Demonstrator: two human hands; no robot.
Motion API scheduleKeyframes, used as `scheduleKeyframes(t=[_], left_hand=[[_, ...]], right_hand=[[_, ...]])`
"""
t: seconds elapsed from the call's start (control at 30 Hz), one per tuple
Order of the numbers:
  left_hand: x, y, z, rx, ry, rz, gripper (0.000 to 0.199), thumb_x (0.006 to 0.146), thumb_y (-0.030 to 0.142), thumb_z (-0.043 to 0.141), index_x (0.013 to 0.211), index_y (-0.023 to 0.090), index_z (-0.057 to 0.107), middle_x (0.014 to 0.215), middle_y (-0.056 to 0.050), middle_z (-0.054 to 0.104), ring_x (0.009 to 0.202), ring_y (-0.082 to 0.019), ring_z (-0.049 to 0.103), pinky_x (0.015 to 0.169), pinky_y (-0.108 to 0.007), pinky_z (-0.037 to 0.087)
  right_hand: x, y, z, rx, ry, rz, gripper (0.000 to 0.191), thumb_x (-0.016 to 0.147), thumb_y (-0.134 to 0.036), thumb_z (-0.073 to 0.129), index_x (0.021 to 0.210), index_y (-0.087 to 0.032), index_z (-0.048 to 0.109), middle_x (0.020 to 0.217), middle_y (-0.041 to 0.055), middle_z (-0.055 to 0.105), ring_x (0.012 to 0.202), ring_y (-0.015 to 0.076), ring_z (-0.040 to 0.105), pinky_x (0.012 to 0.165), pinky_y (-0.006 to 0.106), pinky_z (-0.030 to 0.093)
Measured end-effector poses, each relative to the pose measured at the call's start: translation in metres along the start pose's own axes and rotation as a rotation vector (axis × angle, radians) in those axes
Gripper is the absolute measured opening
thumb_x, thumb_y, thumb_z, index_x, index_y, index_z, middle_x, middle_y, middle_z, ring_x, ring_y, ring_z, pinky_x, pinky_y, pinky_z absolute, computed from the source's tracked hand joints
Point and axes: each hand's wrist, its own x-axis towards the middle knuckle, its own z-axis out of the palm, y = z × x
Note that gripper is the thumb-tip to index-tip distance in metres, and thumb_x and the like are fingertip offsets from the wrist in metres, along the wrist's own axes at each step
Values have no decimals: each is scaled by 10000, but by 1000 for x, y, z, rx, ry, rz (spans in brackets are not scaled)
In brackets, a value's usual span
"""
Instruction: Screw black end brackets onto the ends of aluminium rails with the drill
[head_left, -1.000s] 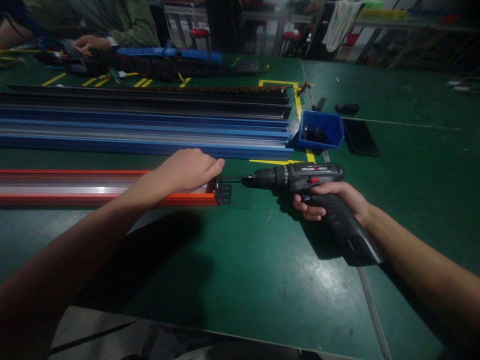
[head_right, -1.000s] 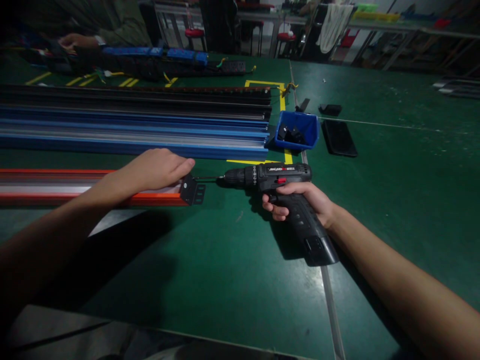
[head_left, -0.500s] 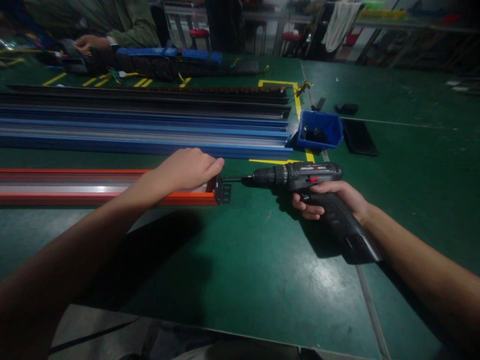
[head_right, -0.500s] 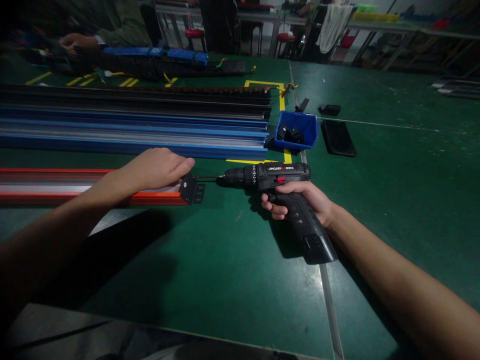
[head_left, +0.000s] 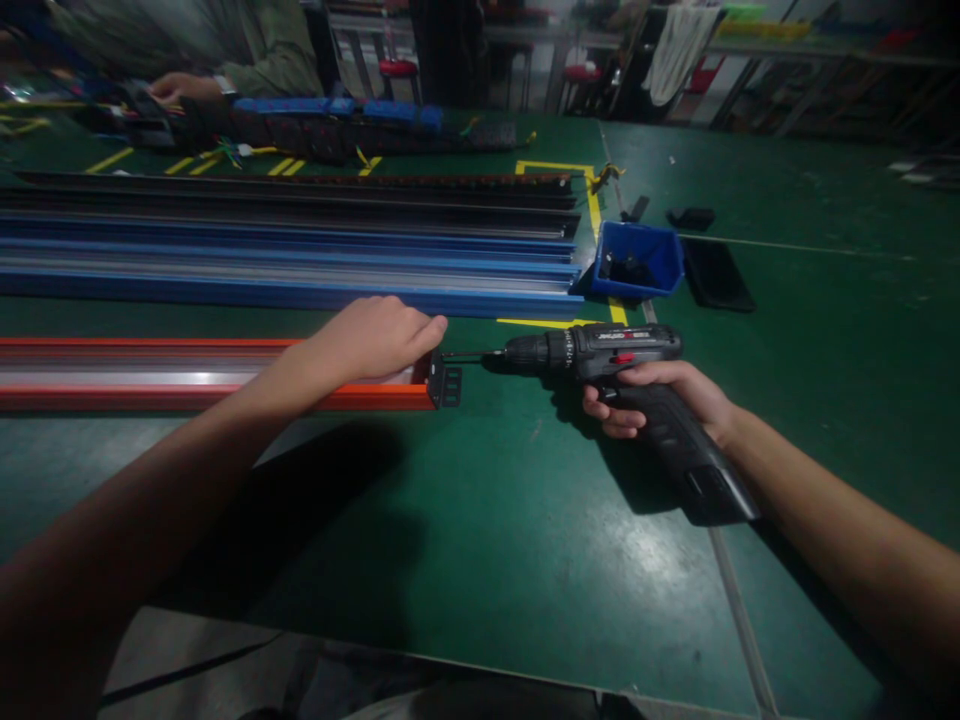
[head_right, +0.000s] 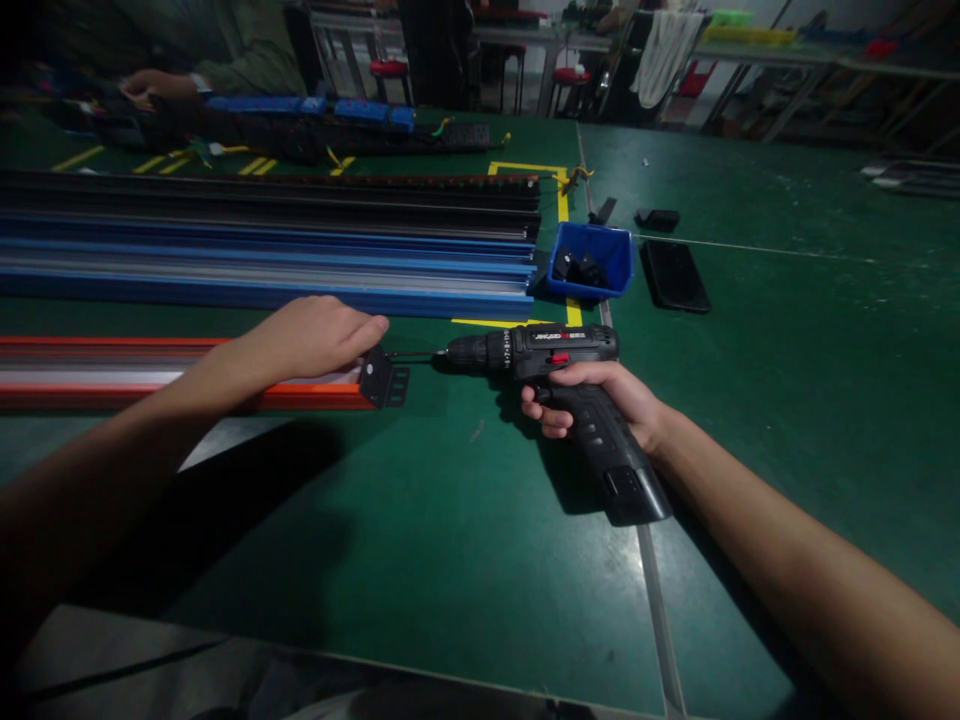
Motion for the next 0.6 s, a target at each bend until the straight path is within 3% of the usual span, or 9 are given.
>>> scheduleKeyframes(t=[0.4, 0.6], left_hand=[[0, 2, 0, -51, 8, -34, 601, 1043, 420, 226, 1124, 169, 765, 843, -155, 771, 769, -310, 720, 695, -384, 478], [0, 1, 0, 0, -11, -12, 592, 1048, 406, 227, 1204, 160, 742, 856, -165, 773, 775, -315, 718, 687, -385, 477]], right_hand=[[0, -1, 1, 14, 27, 18, 217, 885, -215, 644, 1042, -70, 678, 905, 114, 679, 604, 107, 507, 609, 254, 543], [0, 0, 0, 15, 22, 15, 218, 880, -210, 660, 1043, -69, 681, 902, 117, 688, 601, 106, 513, 606, 256, 543]])
